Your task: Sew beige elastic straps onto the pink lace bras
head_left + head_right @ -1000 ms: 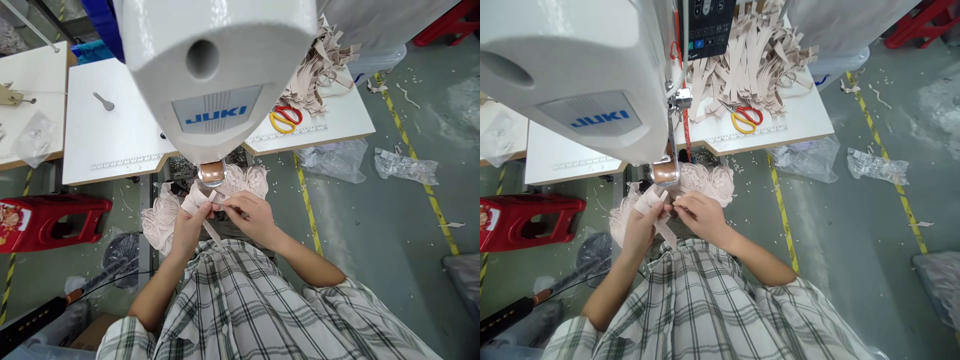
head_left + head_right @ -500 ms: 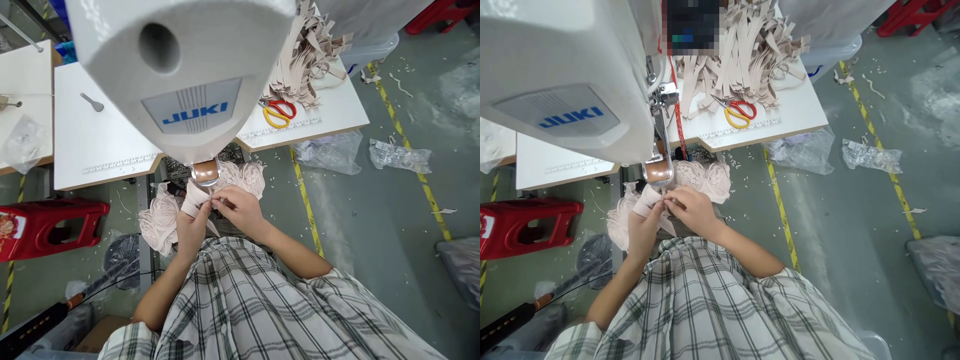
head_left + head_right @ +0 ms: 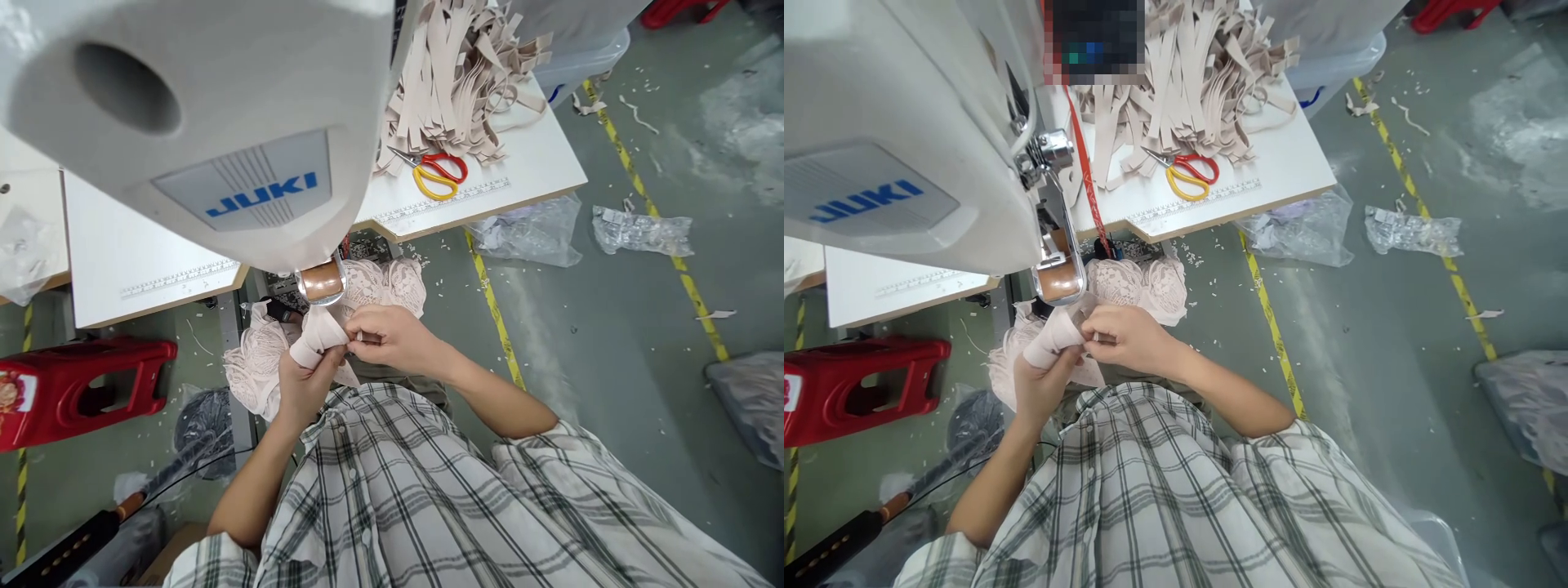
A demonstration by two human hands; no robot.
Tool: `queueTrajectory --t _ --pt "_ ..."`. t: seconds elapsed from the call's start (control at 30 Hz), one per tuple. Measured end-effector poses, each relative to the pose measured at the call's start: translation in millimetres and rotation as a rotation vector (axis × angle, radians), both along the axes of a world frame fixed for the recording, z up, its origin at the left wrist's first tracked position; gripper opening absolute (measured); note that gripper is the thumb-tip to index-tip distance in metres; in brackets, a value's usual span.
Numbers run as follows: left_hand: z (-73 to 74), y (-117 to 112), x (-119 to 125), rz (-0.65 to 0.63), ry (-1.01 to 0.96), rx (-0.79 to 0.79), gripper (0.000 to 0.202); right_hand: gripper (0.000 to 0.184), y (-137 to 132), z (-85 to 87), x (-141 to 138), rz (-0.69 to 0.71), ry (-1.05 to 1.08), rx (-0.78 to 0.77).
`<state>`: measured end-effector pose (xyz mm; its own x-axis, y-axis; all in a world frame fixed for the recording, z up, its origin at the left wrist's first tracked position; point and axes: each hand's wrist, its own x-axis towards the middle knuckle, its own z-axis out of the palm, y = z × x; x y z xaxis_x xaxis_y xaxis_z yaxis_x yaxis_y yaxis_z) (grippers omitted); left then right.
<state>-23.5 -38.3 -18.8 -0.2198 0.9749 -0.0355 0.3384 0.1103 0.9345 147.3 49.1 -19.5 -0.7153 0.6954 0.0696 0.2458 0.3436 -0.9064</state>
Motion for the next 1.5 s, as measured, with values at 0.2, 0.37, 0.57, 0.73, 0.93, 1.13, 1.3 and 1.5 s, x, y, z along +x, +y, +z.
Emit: queueTrajectory --t 0.2,0.37,0.57,0.73,0.93,1.13,1.3,1.5 --pt "6.3 8 2 -0.072 -0.081 -0.144 0.016 0.011 -5 -12.1 1 -0.022 -0.002 -0.015" --pt "7.2 9 0 -0.112 -0.026 -0.174 0.02 0.012 -8 -12.0 2 -0.084 -0.072 -0.084" --pt "0.1 12 -5 -0.133 0.125 -0.112 0.02 0.015 1 -13.6 12 -0.093 -0.024 -0.338" --pt "8.0 22 -10 -0.192 0.059 -0.178 0.02 0.012 4 -8.8 20 -0.154 -0.073 -0.252" --pt "17.2 22 -1 -0.27 0.059 -0.147 0.018 0.011 0 5.8 19 -0.115 -0.14 -0.132" --pt "18.1 23 1 -0.245 0.145 -0.158 0.02 0.015 9 9.0 22 -0.06 -0.133 -0.148" --pt "21.2 28 -2 -0.216 0.141 -0.153 0.018 0.02 24 0.0 21 0.03 -0.124 -0.278" --pt "16.5 35 -1 -0.102 0.006 -0.241 0.019 0.024 24 -10.1 15 -0.087 -0.064 -0.586"
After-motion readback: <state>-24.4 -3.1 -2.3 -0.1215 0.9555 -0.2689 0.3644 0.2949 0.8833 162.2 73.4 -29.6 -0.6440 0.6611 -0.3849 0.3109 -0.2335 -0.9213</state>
